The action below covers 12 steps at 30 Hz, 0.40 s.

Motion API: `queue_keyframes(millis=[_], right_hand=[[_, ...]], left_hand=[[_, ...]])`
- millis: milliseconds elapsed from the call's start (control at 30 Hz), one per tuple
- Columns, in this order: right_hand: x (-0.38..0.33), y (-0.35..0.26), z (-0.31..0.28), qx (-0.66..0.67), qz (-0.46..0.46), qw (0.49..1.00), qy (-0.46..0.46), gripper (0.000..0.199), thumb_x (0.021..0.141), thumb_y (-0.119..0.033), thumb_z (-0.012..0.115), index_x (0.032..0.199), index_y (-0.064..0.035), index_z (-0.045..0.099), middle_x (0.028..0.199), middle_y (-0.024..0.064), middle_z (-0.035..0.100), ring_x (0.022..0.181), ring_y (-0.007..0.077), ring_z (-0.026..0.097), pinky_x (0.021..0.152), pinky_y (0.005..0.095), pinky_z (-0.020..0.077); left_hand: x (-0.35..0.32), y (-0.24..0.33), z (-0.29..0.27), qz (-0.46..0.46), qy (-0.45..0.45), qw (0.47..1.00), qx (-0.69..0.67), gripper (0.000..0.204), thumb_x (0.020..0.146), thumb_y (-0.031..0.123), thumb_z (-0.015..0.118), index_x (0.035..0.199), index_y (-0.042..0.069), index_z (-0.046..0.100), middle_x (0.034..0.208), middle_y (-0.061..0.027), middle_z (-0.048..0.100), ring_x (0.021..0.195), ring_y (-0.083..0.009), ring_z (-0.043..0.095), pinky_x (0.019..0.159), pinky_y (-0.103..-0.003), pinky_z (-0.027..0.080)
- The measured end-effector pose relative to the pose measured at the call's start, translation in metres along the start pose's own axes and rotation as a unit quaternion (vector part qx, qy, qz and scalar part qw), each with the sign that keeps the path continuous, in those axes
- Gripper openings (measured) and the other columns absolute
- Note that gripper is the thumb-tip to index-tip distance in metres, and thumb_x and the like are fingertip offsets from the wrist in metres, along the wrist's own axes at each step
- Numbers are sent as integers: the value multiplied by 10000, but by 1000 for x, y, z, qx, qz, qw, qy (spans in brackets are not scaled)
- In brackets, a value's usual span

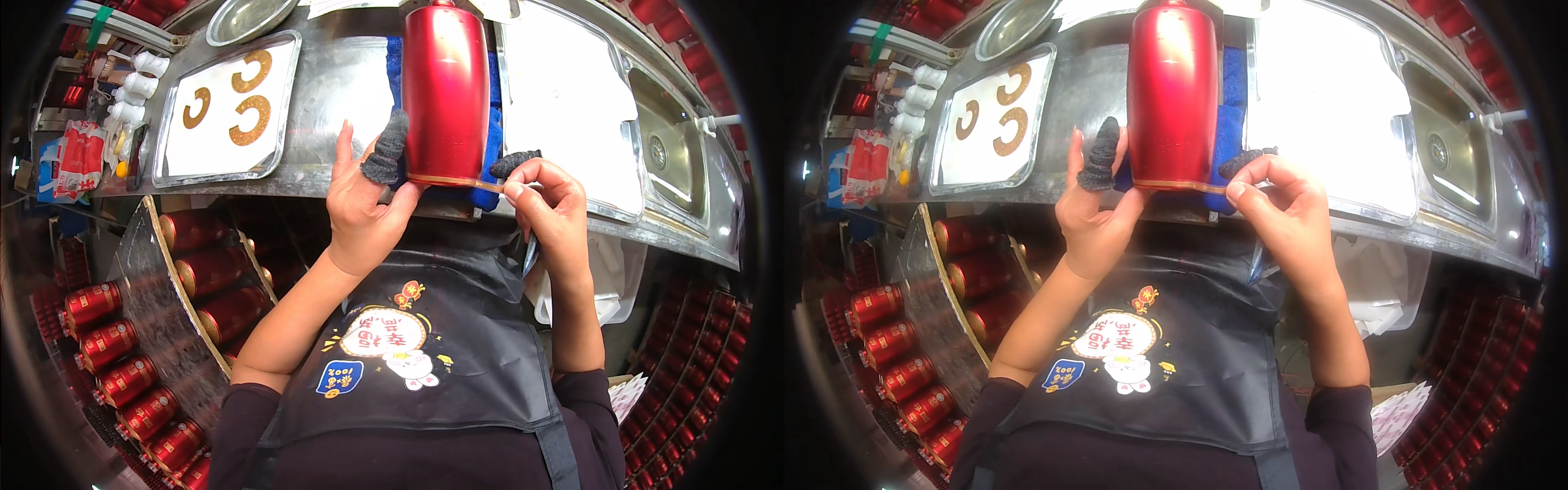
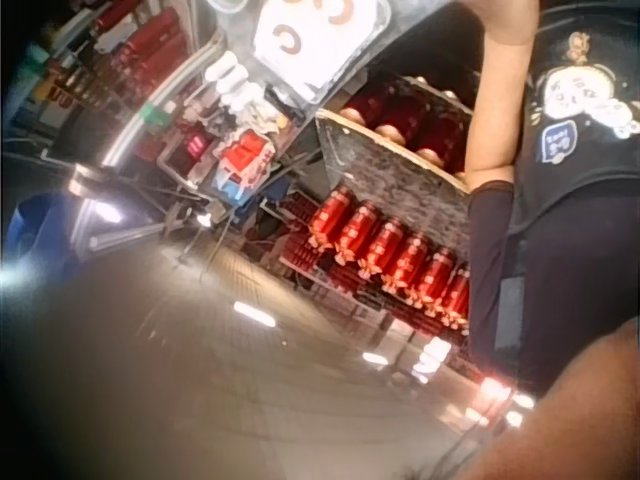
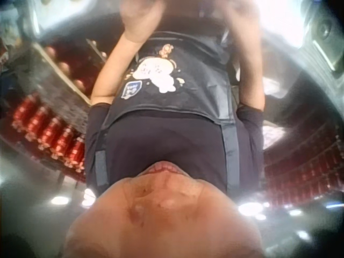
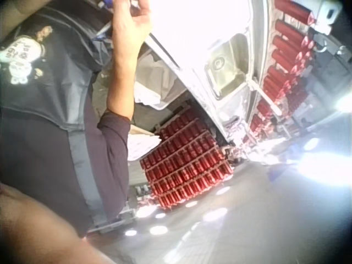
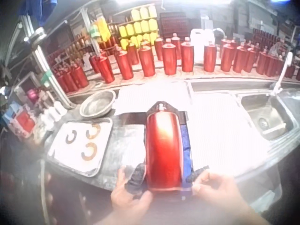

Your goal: The person picks up a red cylindrical container, wipes its surface with a blue cloth, and applies a gold crescent-shaped sticker to the neck. They smooth the sticker with fingers and a cloth, then place the container back on a rack. The process repeats with another container.

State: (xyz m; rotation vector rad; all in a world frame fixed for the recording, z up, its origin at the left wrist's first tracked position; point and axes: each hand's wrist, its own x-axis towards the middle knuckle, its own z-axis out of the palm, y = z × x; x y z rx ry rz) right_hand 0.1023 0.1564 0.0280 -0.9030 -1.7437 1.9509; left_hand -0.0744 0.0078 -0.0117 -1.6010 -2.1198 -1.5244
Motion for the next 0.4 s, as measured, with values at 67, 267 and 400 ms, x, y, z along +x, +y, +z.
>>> queue_keyframes(millis=[67,267,400], right_hand=[[-2,4,-3,11,11,1000,-2,91,903,-99,677,863,-32,631,685,-44,558,542,9,465,473,171,326],[-8,0,-6,14,28,999,25,104,887,-93,701,859,-34,620,687,-36,569,525,12,463,467,171,329],[-18,-15,-11,-17,3,1000,10,99,890,-101,701,874,-43,622,665,-32,574,502,26,474,460,173,332]], left_hand=[[-3,0,-3,9,-7,1000,11,481,741,-24,751,1215,26,684,1219,-131,710,1099,-291,688,1197,-581,225],[-26,4,-11,-2,-18,999,44,430,786,21,791,1201,-18,684,1295,-170,679,1232,-333,639,1186,-600,217],[-33,2,-9,11,-35,998,49,423,815,35,788,1218,-33,677,1335,-187,655,1276,-340,612,1194,-595,196]])
